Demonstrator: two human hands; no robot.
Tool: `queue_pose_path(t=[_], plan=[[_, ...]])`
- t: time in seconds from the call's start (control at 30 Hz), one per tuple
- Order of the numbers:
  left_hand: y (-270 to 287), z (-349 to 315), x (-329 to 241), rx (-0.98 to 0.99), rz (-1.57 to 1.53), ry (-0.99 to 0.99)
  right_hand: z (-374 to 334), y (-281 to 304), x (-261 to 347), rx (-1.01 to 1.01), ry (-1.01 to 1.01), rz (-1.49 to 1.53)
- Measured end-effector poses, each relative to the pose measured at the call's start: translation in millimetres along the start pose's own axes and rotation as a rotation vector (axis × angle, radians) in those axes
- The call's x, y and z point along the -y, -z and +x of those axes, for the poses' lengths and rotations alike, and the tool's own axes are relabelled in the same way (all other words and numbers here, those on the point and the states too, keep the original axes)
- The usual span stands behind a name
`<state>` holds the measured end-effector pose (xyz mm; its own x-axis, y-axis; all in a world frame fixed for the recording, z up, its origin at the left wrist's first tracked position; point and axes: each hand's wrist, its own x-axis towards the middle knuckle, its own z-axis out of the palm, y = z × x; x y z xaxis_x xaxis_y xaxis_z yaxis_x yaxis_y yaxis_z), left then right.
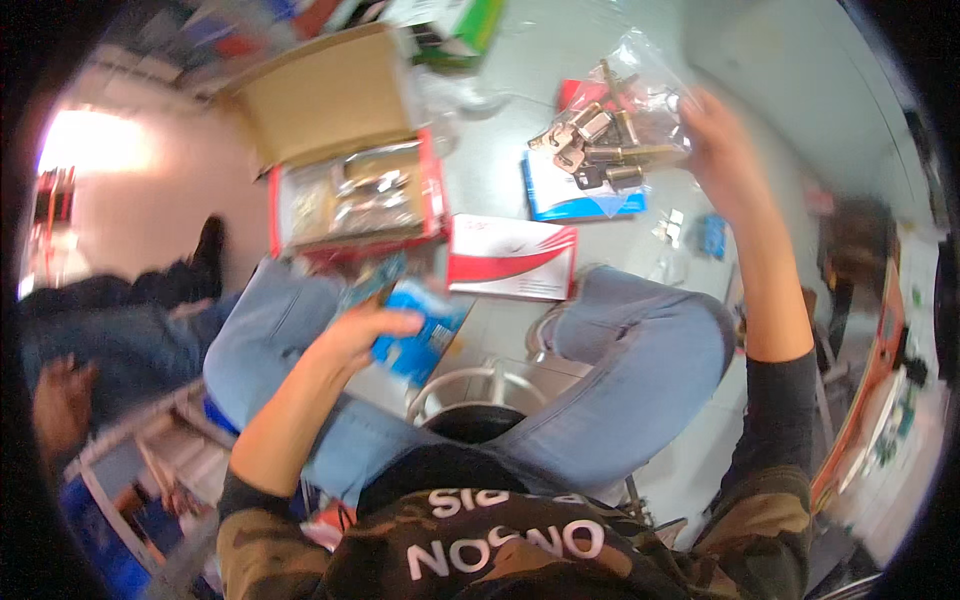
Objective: The person assembles small metal lock components by hand, inserting pins and springs into a lock body. They then place the assembled parts into red and blue cardboard boxes, close the boxes, and stack them. A second person briefly hands over a plastic bag of parts.
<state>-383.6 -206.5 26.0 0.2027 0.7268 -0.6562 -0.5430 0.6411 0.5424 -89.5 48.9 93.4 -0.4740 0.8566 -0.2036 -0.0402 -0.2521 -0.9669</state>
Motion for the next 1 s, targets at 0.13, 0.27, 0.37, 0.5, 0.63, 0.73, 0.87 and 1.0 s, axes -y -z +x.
queue_pose_path(t=[0.13,0.27,0.37,0.5,0.63,0.73,0.87,1.0], plan=[[12,-28,-4,0.149,-0.251,-0.180,-2,-102,-8,0.121,-0.002,-0.061],[37,-44,-3,0.068,-0.414,-0.321,0,-161,-44,0.038,0.094,-0.221],[51,-46,0,0.090,-0.488,-0.407,3,-181,-62,0.043,0.169,-0.144],[59,-48,-3,0.189,-0.471,-0.447,-9,-195,-72,0.062,-0.170,0.056],[51,-53,-7,0.253,-0.370,-0.481,-29,-220,-78,0.491,-0.353,0.041],[43,-55,-6,0.246,-0.292,-0.490,-37,-240,-78,0.487,-0.215,-0.102],[40,-59,-2,0.182,-0.274,-0.421,-29,-251,-67,0.642,-0.280,-0.187],[42,-55,0,0.234,-0.279,-0.382,-34,-248,-64,0.744,-0.422,-0.159]])
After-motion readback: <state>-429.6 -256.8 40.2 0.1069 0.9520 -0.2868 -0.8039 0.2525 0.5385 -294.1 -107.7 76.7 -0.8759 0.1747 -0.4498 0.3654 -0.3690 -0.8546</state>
